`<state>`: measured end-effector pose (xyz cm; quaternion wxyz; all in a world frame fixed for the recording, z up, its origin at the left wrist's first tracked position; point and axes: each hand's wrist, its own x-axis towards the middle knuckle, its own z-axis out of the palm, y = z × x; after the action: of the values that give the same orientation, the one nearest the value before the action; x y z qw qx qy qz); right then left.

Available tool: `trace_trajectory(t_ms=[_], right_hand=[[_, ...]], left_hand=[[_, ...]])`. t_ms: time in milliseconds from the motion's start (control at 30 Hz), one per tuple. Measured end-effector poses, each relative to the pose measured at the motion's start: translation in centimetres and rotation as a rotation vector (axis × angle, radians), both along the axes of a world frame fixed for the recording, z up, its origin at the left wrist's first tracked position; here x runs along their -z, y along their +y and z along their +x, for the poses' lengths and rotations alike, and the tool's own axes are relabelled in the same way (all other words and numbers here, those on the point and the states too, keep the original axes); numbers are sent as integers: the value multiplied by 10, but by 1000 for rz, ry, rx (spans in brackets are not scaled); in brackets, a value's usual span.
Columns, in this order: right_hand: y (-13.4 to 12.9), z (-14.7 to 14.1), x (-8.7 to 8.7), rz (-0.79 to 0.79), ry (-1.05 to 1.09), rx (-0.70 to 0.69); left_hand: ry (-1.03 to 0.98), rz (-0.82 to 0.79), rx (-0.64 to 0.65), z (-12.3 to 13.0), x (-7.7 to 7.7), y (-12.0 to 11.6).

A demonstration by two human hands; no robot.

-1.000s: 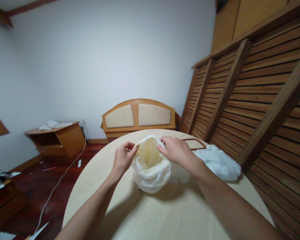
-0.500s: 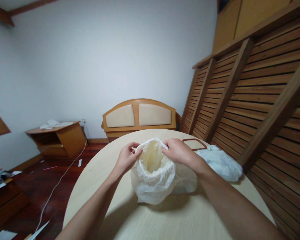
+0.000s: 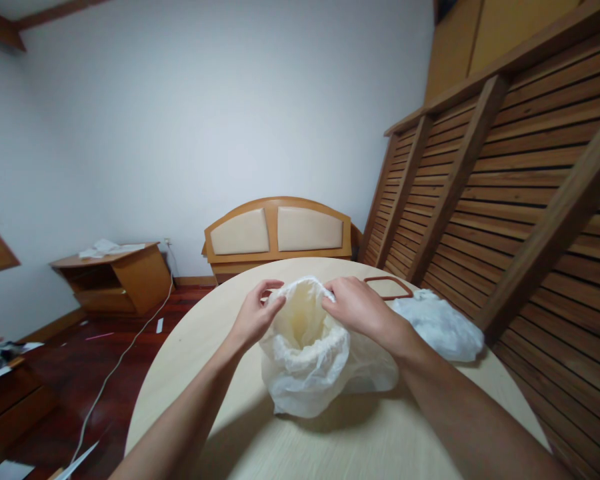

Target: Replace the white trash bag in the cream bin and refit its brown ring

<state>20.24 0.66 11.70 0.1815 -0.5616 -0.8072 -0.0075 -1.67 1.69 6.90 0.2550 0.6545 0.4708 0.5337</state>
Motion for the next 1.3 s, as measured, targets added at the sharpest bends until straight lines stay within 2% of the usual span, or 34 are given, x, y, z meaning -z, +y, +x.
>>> trace_trajectory(t_ms=[200, 267, 367, 433, 567, 633, 767, 900, 1067, 1133, 1233, 1300], right_hand=[[0, -1, -1, -12, 10, -11], [-1, -1, -1, -5, 14, -8], [-1, 0, -1, 4, 9, -9], [0, 1, 0, 4, 3, -5], [2, 3, 1, -1, 0, -22], [3, 2, 1, -5, 12, -56], [6, 1, 2, -22, 88, -107], [20, 7, 5, -111, 233, -195], [45, 21, 13, -80, 373, -165], [48, 24, 14, -114, 415, -247], [46, 27, 14, -306, 477, -437], [44, 28, 13, -417, 489, -510]], left_hand=[[-57, -209, 107, -1, 7, 6], [-95, -278, 144, -2, 6, 2], [-129, -357, 285, -2, 1, -6], [-146, -347, 335, -2, -2, -9], [-179, -141, 171, -4, -4, -5], [-150, -87, 156, -4, -2, 0], [-163, -93, 128, -4, 5, 10], [-235, -122, 84, -6, 8, 13], [-263, -209, 82, -14, 8, 14], [-261, -221, 94, -16, 9, 16], [-249, -211, 101, -19, 11, 19], [-265, -226, 110, -19, 11, 19]])
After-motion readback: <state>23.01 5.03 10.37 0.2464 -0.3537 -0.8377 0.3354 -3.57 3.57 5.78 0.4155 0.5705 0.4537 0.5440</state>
